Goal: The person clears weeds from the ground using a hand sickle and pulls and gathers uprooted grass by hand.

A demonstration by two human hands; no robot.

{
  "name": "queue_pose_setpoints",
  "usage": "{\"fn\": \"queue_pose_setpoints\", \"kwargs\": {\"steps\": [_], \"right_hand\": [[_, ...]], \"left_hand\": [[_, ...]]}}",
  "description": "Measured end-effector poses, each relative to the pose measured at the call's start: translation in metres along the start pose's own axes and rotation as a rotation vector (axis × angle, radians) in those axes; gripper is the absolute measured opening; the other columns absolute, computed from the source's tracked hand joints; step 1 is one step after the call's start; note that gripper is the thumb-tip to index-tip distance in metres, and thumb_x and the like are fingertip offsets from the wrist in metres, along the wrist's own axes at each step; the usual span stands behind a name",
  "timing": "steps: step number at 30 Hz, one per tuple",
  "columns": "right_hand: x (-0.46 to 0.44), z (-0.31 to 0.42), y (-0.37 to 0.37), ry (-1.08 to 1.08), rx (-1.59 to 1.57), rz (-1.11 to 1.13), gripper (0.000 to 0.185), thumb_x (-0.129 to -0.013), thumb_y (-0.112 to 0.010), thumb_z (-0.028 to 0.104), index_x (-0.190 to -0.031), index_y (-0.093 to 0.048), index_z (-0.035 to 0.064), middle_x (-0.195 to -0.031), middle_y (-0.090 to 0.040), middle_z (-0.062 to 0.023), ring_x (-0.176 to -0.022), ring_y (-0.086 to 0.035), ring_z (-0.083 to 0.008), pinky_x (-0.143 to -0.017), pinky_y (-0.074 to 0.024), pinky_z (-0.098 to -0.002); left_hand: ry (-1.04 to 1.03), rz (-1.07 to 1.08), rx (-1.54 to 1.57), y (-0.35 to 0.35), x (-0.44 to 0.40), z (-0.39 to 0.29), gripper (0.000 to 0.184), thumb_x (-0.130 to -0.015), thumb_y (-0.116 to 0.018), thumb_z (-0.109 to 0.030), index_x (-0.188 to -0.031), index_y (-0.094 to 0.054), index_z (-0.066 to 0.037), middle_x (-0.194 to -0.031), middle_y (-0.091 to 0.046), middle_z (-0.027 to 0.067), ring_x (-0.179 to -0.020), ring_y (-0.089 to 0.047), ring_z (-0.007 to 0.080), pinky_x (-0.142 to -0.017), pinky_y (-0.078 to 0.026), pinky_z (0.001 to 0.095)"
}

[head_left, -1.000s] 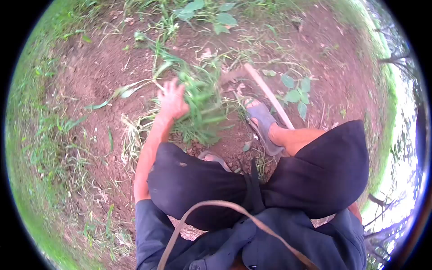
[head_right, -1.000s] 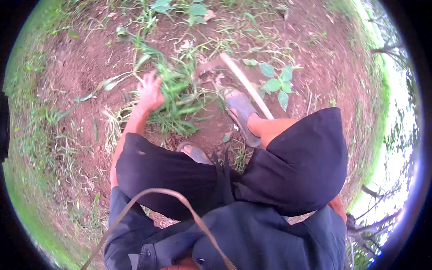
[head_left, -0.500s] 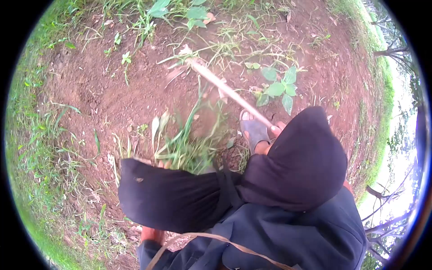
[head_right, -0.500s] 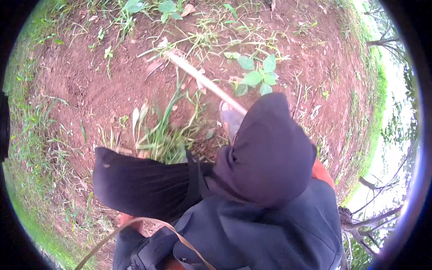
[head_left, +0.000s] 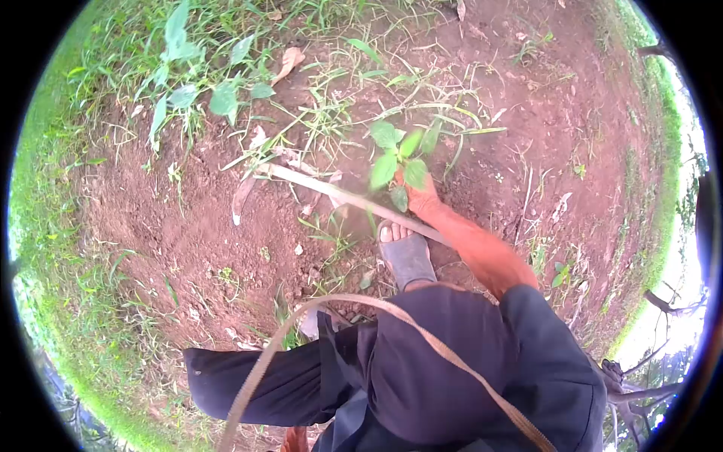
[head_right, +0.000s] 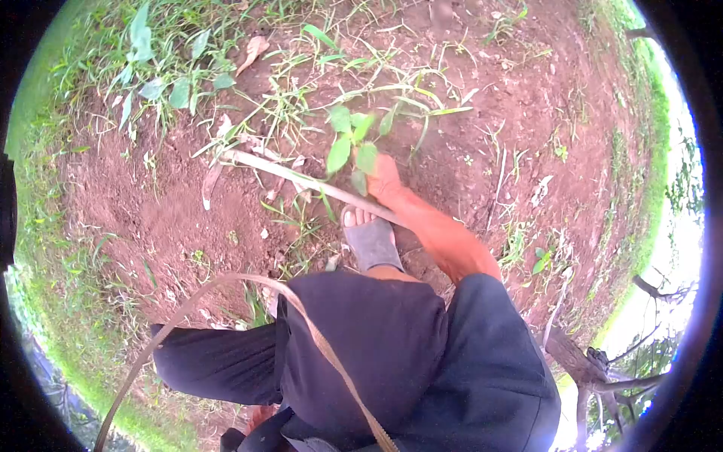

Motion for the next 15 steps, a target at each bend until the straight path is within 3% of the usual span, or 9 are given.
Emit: {"fn": "queue_pose_setpoints", "kwargs": {"steps": [1,2,5,8,9,10,12,13,15], "right_hand": [[0.011,0.013,0.007,0.022,0.003,-0.048,0.023,-0.096,-0.056,0.024,-0.083,-0.058,0.0051,-0.067,-0.056,-0.0015,-0.06,-0.053,-0.0165,-0.052,-0.0423,-0.0322],[0.027,-0.011,-0.007,-0.322,-0.101,0.132,0.027,-0.097,-0.056,0.03,-0.091,-0.06,0.004,-0.073,-0.056,-0.0012,-0.066,-0.055,-0.0154,-0.057,-0.0444,-0.0332],[0.062,0.041,-0.009,-0.36,-0.536,0.362,0.028,-0.099,-0.053,0.033,-0.092,-0.059,0.0063,-0.071,-0.054,-0.0008,-0.065,-0.056,-0.0157,-0.057,-0.0466,-0.0336],[0.063,0.08,-0.012,-0.372,-0.159,0.512,0.028,-0.1,-0.049,0.033,-0.09,-0.058,0.0076,-0.074,-0.053,-0.003,-0.068,-0.058,-0.0168,-0.058,-0.0493,-0.0324],[0.031,0.111,0.012,0.067,0.077,0.291,0.023,-0.099,-0.05,0.03,-0.094,-0.056,0.0085,-0.078,-0.054,-0.0045,-0.07,-0.059,-0.0183,-0.058,-0.05,-0.0313],[0.006,0.094,0.018,0.058,0.224,0.308,0.019,-0.095,-0.052,0.025,-0.102,-0.051,0.0079,-0.091,-0.052,-0.0088,-0.077,-0.06,-0.0225,-0.063,-0.0518,-0.0333],[-0.043,0.062,0.031,0.05,0.522,0.353,0.035,-0.089,-0.056,0.015,-0.12,-0.04,0.0068,-0.119,-0.047,-0.0176,-0.091,-0.063,-0.0308,-0.074,-0.0553,-0.0374],[-0.067,0.087,0.067,-0.005,0.994,0.283,0.042,-0.09,-0.057,0.018,-0.124,-0.036,0.0072,-0.123,-0.045,-0.0207,-0.084,-0.065,-0.0345,-0.066,-0.0567,-0.0412],[-0.098,0.055,0.107,-0.063,1.063,0.148,0.048,-0.091,-0.061,0.03,-0.126,-0.038,0.0056,-0.127,-0.046,-0.0286,-0.081,-0.067,-0.0361,-0.061,-0.0566,-0.0427]], "left_hand": [[0.009,0.005,0.0,0.0,0.002,-0.007,0.053,-0.085,-0.062,-0.034,-0.13,-0.049,-0.008,-0.113,-0.053,0.0158,-0.105,-0.055,0.0338,-0.09,-0.043,0.0464],[0.012,0.014,-0.005,0.001,0.005,-0.014,0.053,-0.086,-0.062,-0.034,-0.13,-0.049,-0.008,-0.114,-0.053,0.0159,-0.106,-0.055,0.0337,-0.09,-0.043,0.0463],[0.018,0.037,-0.016,-0.001,0.007,-0.038,0.054,-0.087,-0.062,-0.033,-0.132,-0.047,-0.007,-0.117,-0.052,0.016,-0.108,-0.054,0.0337,-0.091,-0.043,0.046],[0.014,0.063,-0.032,-0.001,0.009,-0.057,0.055,-0.088,-0.061,-0.033,-0.133,-0.046,-0.006,-0.12,-0.051,0.0161,-0.111,-0.053,0.0336,-0.093,-0.043,0.0458],[0.01,0.065,-0.032,-0.001,0.009,-0.063,0.055,-0.088,-0.061,-0.033,-0.133,-0.045,-0.006,-0.121,-0.051,0.0161,-0.111,-0.053,0.0335,-0.093,-0.043,0.0457],[0.007,0.065,-0.028,-0.001,0.01,-0.067,0.055,-0.089,-0.061,-0.033,-0.134,-0.045,-0.006,-0.121,-0.051,0.0161,-0.112,-0.053,0.0335,-0.093,-0.043,0.0456],[0.001,0.066,-0.028,0.001,0.014,-0.074,0.055,-0.09,-0.06,-0.033,-0.135,-0.044,-0.005,-0.123,-0.051,0.0162,-0.114,-0.052,0.0335,-0.094,-0.043,0.0454],[-0.004,0.065,-0.029,-0.001,0.016,-0.078,0.056,-0.09,-0.06,-0.032,-0.135,-0.043,-0.005,-0.124,-0.051,0.0162,-0.115,-0.052,0.0334,-0.095,-0.043,0.0453],[-0.006,0.072,-0.025,0.0,0.021,-0.084,0.056,-0.091,-0.06,-0.032,-0.136,-0.042,-0.005,-0.126,-0.05,0.0163,-0.116,-0.052,0.0334,-0.096,-0.043,0.0451]]}}
Point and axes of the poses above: each hand's wrist, its own x-axis away from the middle knuckle, its own y-axis out of the back of the hand, z = x × y, the point moved 10 cm from there along -x, towards the middle knuckle
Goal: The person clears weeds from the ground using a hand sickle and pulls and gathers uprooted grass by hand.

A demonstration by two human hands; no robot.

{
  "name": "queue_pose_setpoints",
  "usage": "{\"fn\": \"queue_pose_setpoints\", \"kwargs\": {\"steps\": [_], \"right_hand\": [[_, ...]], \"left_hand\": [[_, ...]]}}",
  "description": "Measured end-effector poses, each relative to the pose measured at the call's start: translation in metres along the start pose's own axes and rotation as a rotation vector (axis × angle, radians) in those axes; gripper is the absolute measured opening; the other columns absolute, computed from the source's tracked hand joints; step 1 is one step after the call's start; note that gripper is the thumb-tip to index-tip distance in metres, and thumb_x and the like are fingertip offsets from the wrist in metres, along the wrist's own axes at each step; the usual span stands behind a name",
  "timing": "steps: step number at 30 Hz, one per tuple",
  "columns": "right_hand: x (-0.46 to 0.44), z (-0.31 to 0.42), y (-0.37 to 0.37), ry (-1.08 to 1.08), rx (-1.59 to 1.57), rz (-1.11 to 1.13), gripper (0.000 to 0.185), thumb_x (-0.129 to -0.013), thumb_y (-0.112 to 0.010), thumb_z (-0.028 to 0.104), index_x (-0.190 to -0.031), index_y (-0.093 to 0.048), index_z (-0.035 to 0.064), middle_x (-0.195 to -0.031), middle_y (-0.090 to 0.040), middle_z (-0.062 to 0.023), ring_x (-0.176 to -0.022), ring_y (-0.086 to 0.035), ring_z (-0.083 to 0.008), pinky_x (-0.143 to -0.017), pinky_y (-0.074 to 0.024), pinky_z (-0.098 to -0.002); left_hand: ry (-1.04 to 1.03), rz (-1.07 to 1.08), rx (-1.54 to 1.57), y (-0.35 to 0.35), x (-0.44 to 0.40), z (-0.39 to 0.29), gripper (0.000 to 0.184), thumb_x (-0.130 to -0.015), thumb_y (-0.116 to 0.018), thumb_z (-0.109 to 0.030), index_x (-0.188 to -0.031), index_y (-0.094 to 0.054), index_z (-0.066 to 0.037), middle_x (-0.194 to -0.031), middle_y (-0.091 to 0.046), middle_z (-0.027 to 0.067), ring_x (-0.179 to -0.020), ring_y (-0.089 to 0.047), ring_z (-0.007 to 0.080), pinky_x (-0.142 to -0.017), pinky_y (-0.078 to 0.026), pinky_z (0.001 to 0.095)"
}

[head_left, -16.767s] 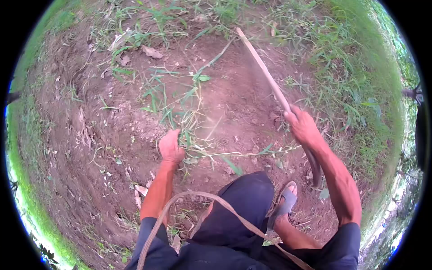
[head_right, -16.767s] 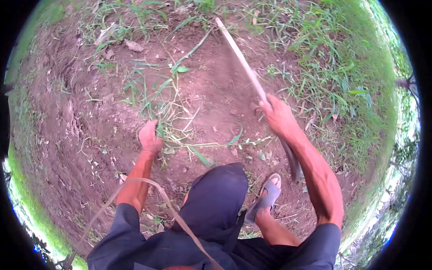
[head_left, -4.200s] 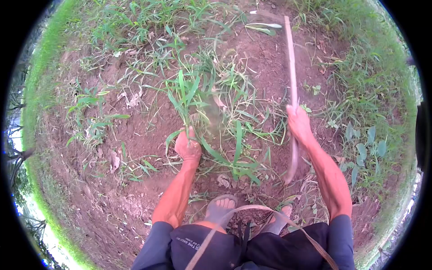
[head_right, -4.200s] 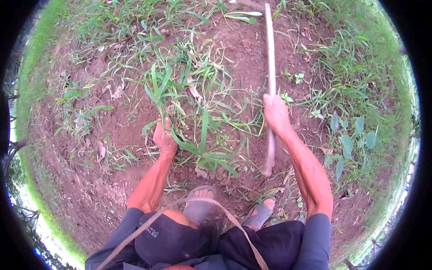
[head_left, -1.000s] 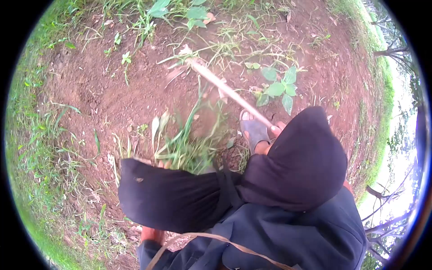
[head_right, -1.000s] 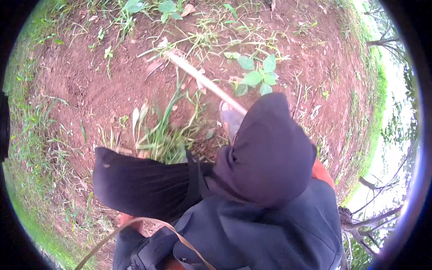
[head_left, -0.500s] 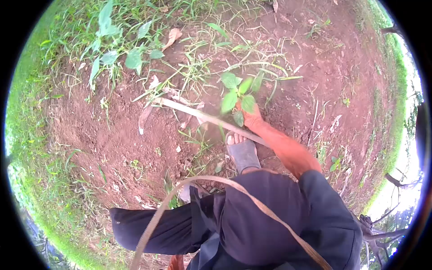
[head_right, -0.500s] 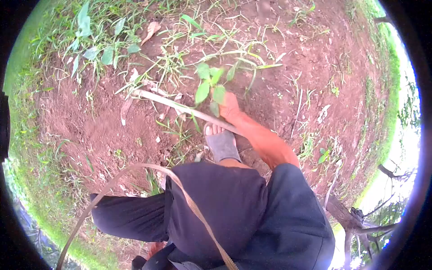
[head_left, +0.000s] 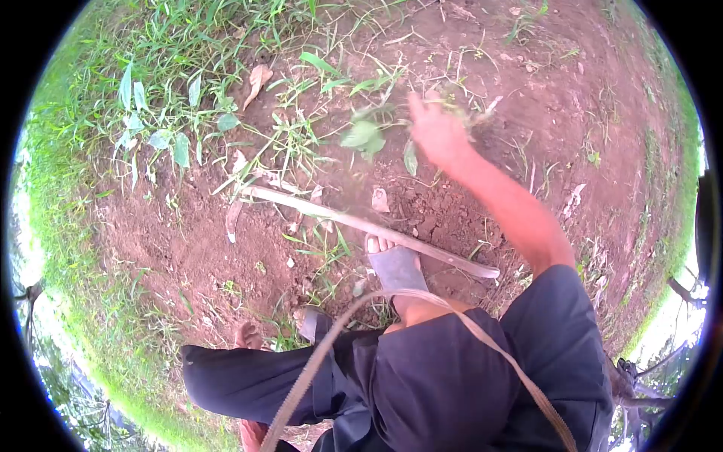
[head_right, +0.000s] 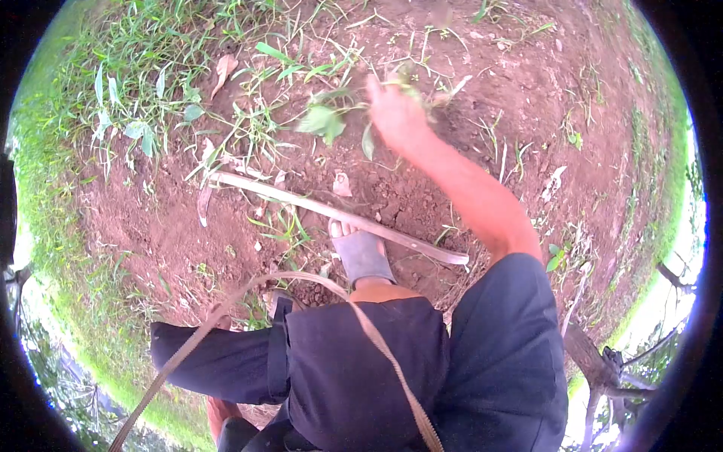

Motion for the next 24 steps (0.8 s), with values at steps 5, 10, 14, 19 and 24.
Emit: {"fn": "queue_pose_setpoints", "kwargs": {"steps": [5,10,14,19,24], "right_hand": [[0.011,-0.038,-0.058,0.155,0.06,0.179,0.011,-0.083,-0.056,0.011,-0.09,-0.06,0.0032,-0.072,-0.065,-0.019,-0.07,-0.069,-0.0359,-0.059,-0.057,-0.0425],[0.124,0.046,-0.086,0.501,-0.199,0.444,0.015,-0.077,-0.058,0.015,-0.069,-0.063,0.0023,-0.066,-0.065,-0.0193,-0.065,-0.068,-0.0358,-0.056,-0.0567,-0.0454],[0.17,0.052,-0.062,0.425,-0.19,0.741,0.035,-0.087,-0.062,0.032,-0.103,-0.063,0.0007,-0.085,-0.066,-0.0217,-0.078,-0.068,-0.0343,-0.064,-0.0556,-0.0464],[0.145,0.078,-0.008,0.489,-0.161,0.114,0.054,-0.09,-0.058,0.04,-0.131,-0.041,0.0095,-0.108,-0.054,-0.0181,-0.07,-0.062,-0.0321,-0.058,-0.0497,-0.0439],[0.169,0.089,-0.089,0.335,-0.341,0.501,0.031,-0.087,-0.057,0.023,-0.115,-0.05,0.0108,-0.092,-0.063,-0.0164,-0.079,-0.065,-0.0354,-0.066,-0.0505,-0.0487]], "left_hand": [[-0.027,0.032,-0.002,-0.002,0.004,-0.017,0.057,-0.093,-0.059,-0.031,-0.138,-0.04,-0.004,-0.131,-0.049,0.0165,-0.12,-0.05,0.0332,-0.098,-0.044,0.0447],[-0.187,0.098,-0.121,0.002,0.005,-0.042,0.058,-0.095,-0.058,-0.031,-0.14,-0.037,-0.002,-0.136,-0.048,0.0166,-0.124,-0.049,0.0331,-0.1,-0.044,0.0442],[-0.077,0.09,0.363,0.033,-0.021,-0.028,0.058,-0.089,-0.066,-0.019,-0.138,-0.041,-0.002,-0.136,-0.05,0.017,-0.119,-0.055,0.0292,-0.092,-0.05,0.0404],[-0.205,0.042,0.634,0.048,-0.049,-0.072,0.05,-0.086,-0.069,-0.015,-0.132,-0.049,-0.007,-0.128,-0.057,0.0139,-0.104,-0.062,0.0236,-0.081,-0.054,0.0374],[-0.259,0.265,0.821,0.022,-0.037,-0.104,0.042,-0.089,-0.067,-0.014,-0.128,-0.053,-0.011,-0.123,-0.062,0.0119,-0.101,-0.065,0.0259,-0.082,-0.055,0.0397]]}}
Point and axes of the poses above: each hand's wrist, its own x-axis away from the middle knuckle, its own y-axis out of the back of the hand, z = x × y, the point moved 10 cm from there along -x, towards the middle knuckle
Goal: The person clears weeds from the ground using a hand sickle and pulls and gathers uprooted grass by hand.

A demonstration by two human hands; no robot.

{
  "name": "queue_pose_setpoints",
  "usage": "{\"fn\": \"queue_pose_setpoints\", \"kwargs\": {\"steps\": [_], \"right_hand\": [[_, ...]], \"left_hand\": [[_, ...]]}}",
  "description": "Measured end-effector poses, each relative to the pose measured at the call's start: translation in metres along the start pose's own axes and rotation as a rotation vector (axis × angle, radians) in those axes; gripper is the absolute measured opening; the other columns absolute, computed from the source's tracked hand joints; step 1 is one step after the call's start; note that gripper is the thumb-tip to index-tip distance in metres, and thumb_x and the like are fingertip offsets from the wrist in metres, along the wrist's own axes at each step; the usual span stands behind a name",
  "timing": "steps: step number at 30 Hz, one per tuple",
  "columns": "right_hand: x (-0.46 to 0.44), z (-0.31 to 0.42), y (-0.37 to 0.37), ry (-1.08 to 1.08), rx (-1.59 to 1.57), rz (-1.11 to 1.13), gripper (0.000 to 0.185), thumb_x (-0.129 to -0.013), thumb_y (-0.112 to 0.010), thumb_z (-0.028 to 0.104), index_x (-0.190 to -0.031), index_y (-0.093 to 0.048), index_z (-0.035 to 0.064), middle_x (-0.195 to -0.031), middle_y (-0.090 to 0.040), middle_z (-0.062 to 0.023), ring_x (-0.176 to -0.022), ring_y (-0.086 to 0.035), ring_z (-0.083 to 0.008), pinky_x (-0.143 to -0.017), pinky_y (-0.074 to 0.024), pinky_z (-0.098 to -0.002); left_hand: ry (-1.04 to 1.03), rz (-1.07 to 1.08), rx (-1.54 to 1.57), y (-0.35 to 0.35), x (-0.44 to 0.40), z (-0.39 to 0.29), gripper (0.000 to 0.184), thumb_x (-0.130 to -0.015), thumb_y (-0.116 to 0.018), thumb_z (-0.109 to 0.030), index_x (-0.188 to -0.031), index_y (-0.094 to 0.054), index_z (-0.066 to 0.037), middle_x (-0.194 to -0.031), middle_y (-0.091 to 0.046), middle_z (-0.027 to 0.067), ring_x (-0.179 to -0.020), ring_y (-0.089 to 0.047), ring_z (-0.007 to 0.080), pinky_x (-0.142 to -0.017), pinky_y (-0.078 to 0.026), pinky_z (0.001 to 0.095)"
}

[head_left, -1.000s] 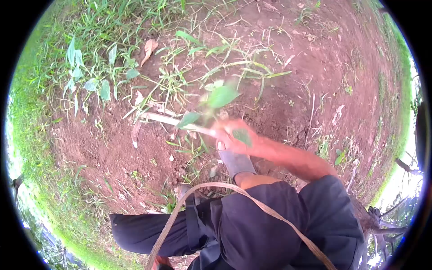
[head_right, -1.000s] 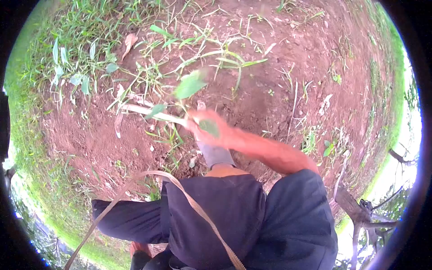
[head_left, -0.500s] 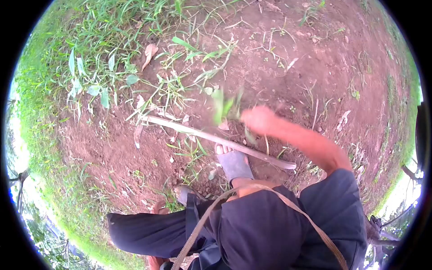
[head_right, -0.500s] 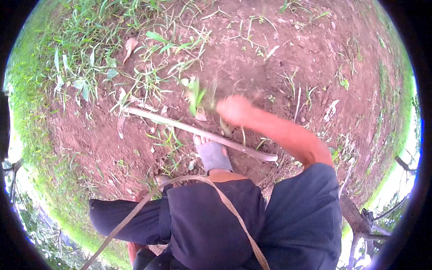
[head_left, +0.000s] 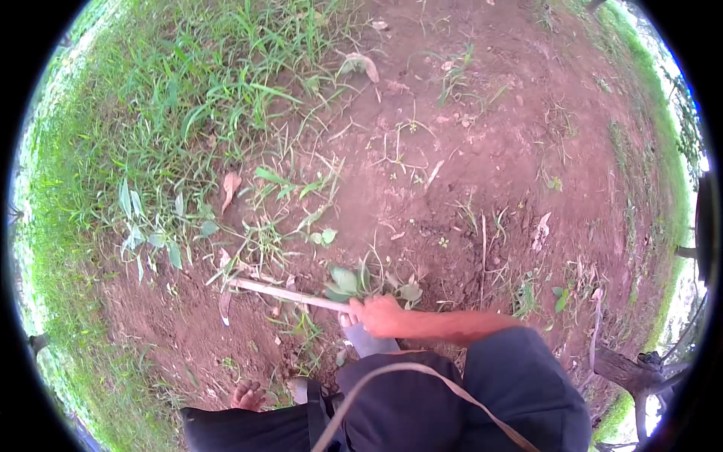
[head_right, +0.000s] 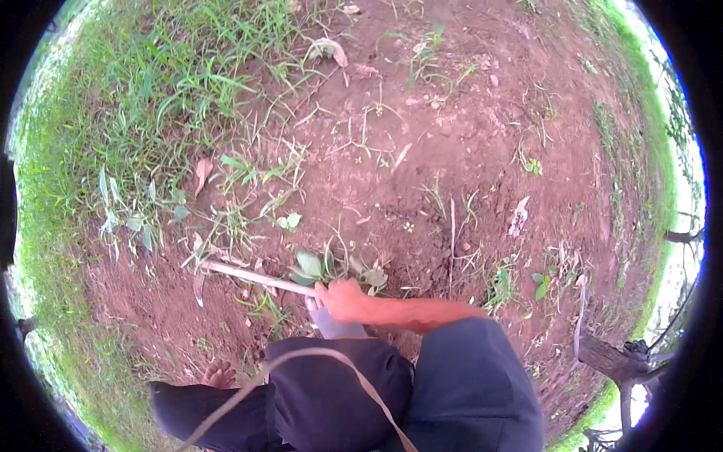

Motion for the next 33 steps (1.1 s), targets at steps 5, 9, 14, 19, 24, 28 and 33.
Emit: {"fn": "queue_pose_setpoints", "kwargs": {"steps": [5,9,14,19,24,28,33], "right_hand": [[0.008,-0.012,0.014,0.019,-0.302,0.09,0.027,-0.083,-0.056,0.023,-0.101,-0.054,0.004,-0.08,-0.065,-0.0225,-0.079,-0.065,-0.039,-0.068,-0.0495,-0.0482],[0.09,-0.049,0.049,-0.028,-0.557,-0.034,0.041,-0.086,-0.059,0.036,-0.107,-0.053,0.0001,-0.083,-0.064,-0.0195,-0.079,-0.064,-0.0377,-0.068,-0.0483,-0.0465],[0.227,-0.141,0.027,-0.53,-1.0,-0.35,0.044,-0.094,-0.052,0.042,-0.111,-0.054,0.0015,-0.077,-0.055,-0.0056,-0.068,-0.053,-0.017,-0.06,-0.0455,-0.0354],[0.301,-0.188,0.012,-0.796,-1.308,-0.678,0.029,-0.096,-0.052,0.038,-0.092,-0.046,0.0102,-0.064,-0.045,0.0011,-0.047,-0.042,-0.0098,-0.04,-0.0341,-0.0264],[0.274,-0.195,0.091,-0.794,-1.367,-0.784,0.031,-0.098,-0.05,0.038,-0.085,-0.048,0.0104,-0.06,-0.047,0.0003,-0.043,-0.045,-0.0115,-0.038,-0.0382,-0.0284],[0.197,-0.248,0.152,-0.738,-1.318,-0.894,0.034,-0.097,-0.053,0.04,-0.08,-0.05,0.0106,-0.058,-0.049,-0.0005,-0.041,-0.046,-0.0134,-0.036,-0.0403,-0.0308],[0.116,-0.335,0.263,-0.615,-1.194,-1.235,0.034,-0.096,-0.053,0.039,-0.081,-0.053,0.0082,-0.058,-0.049,-0.0008,-0.041,-0.046,-0.0159,-0.04,-0.0416,-0.0323]], "left_hand": [[0.075,0.077,-0.073,-0.031,-0.008,-0.005,0.035,-0.091,-0.062,-0.013,-0.125,-0.051,-0.013,-0.123,-0.052,0.0056,-0.104,-0.057,0.0223,-0.082,-0.052,0.0375],[0.054,-0.021,-0.206,-0.062,-0.003,-0.023,0.058,-0.088,-0.067,-0.017,-0.139,-0.04,-0.008,-0.132,-0.053,0.0116,-0.116,-0.058,0.0291,-0.092,-0.051,0.0437],[0.05,0.088,-0.347,-0.084,-0.011,-0.037,0.052,-0.088,-0.068,-0.012,-0.135,-0.046,-0.007,-0.132,-0.056,0.0156,-0.117,-0.058,0.0311,-0.094,-0.05,0.0459],[-0.013,0.405,-0.384,-0.224,0.018,-0.102,0.053,-0.084,-0.068,-0.015,-0.131,-0.051,-0.002,-0.127,-0.059,0.0172,-0.114,-0.06,0.0298,-0.1,-0.045,0.0455],[-0.333,0.186,-0.706,-0.279,0.015,-0.188,0.062,-0.08,-0.07,-0.034,-0.128,-0.051,0.0,-0.12,-0.061,0.0143,-0.105,-0.061,0.0249,-0.098,-0.044,0.0414],[-0.217,0.134,-0.63,-0.249,-0.008,-0.182,0.063,-0.079,-0.071,-0.037,-0.125,-0.052,0.002,-0.118,-0.061,0.0136,-0.104,-0.06,0.0229,-0.095,-0.044,0.0372],[-0.259,0.108,-0.605,-0.235,-0.018,-0.186,0.057,-0.08,-0.071,-0.032,-0.122,-0.054,0.002,-0.116,-0.062,0.0133,-0.103,-0.06,0.0218,-0.095,-0.045,0.0367]]}}
Point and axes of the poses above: each hand's wrist, its own x-axis away from the middle knuckle, its own y-axis out of the back of the hand, z = x × y, the point moved 10 cm from there along -x, towards the middle knuckle
